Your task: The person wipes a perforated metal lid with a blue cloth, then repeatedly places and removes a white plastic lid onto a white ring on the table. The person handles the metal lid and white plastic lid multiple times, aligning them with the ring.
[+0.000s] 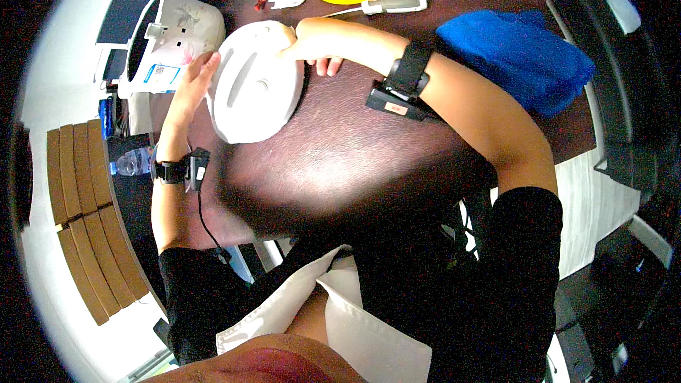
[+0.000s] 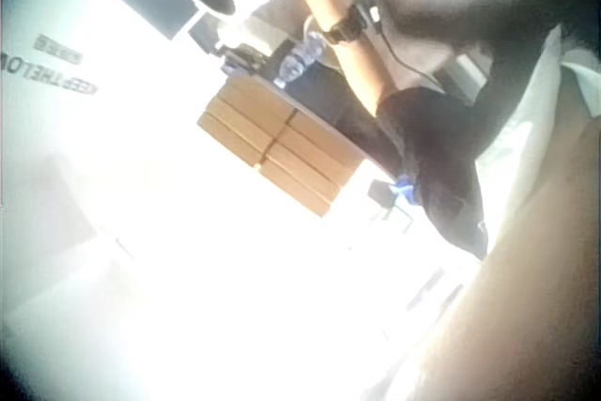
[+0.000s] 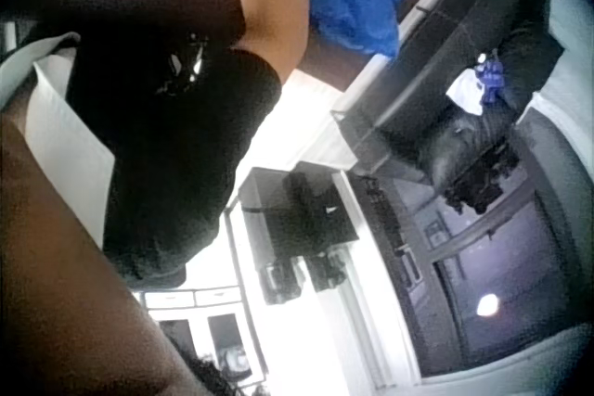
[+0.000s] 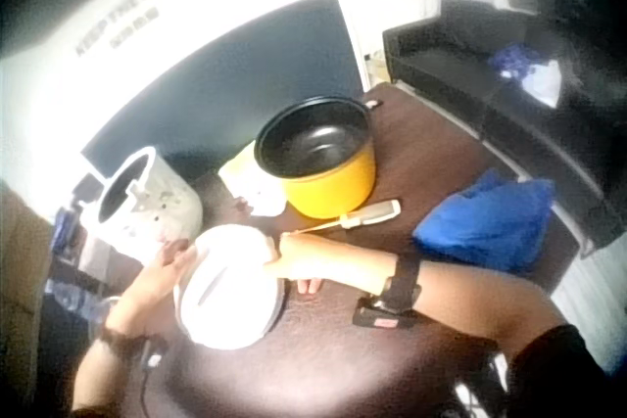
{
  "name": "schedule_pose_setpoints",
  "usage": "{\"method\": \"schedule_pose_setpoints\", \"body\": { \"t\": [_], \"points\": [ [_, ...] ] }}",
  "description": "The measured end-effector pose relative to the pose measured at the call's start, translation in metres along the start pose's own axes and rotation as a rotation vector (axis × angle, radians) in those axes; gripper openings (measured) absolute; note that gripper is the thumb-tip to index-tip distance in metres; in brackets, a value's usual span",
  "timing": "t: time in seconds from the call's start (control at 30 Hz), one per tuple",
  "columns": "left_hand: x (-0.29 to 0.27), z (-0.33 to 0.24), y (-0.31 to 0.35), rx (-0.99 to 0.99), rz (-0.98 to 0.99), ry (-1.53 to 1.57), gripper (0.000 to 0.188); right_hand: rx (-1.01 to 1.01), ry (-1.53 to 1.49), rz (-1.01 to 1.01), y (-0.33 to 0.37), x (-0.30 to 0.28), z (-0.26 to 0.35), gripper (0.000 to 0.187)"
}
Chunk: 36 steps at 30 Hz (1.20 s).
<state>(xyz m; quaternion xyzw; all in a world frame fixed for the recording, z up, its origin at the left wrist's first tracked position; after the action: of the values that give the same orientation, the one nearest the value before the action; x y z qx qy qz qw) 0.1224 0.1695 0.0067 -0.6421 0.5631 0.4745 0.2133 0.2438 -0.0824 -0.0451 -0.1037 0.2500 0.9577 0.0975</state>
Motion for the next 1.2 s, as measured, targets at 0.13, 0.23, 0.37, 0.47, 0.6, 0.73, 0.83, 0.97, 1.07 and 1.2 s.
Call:
{"method": "schedule_pose_setpoints", "body": {
  "t": [0.13, 0.23, 0.37, 0.47, 0.6, 0.73, 0.83, 0.97, 1.07, 1.2],
  "points": [
    [0.005, 0.01, 0.016, -0.192, 0.208, 0.12, 0.069, 0.023, 0.001, 0.04, 0.005, 0.002, -0.001, 0.057],
    [0.014, -0.005, 0.029, -0.111, 0.193, 0.364, 0.068, 0.02, 0.025, 0.013, 0.012, 0.006, 0.003, 0.056],
    [0.012, 0.031, 0.02, 0.004, 0.178, 0.054, 0.076, 0.013, 0.012, 0.098, 0.016, 0.019, 0.0, 0.056],
    [0.017, 0.035, 0.029, 0.066, 0.221, -0.012, 0.08, -0.093, 0.253, -0.026, 0.04, 0.045, 0.006, 0.049],
    [0.021, 0.039, 0.038, 0.088, 0.276, 0.071, 0.084, -0.231, 0.406, -0.101, 0.068, 0.067, 0.008, 0.055],
    [0.018, 0.019, 0.048, 0.078, 0.289, -0.015, 0.088, -0.221, 0.447, -0.031, 0.068, 0.063, -0.002, 0.056],
    [0.019, 0.028, 0.051, 0.068, 0.247, -0.072, 0.087, -0.124, 0.537, 0.191, 0.08, 0.047, -0.001, 0.051],
    [0.022, 0.029, 0.053, 0.062, 0.241, -0.069, 0.082, 0.041, 0.322, 0.435, 0.074, 0.025, -0.013, 0.042],
    [0.016, 0.018, 0.049, 0.023, 0.295, 0.0, 0.075, 0.029, 0.153, 0.519, 0.069, 0.018, -0.022, 0.043],
    [0.015, 0.028, 0.05, 0.071, 0.254, -0.002, 0.069, 0.022, 0.054, 0.637, 0.062, 0.011, -0.025, 0.045]
  ]
}}
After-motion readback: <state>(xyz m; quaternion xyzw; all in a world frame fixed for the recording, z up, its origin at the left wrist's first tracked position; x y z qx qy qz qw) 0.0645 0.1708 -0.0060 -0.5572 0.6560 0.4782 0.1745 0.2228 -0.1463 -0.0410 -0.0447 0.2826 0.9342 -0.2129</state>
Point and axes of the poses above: each hand's wrist, its own y-axis away from the middle knuckle, its own x-axis out of the palm, z = x × y, the point moved 2 cm from there along -y, towards the middle knuckle, and after that the axes turned 12 degrees about z, right-handed, at the moved point
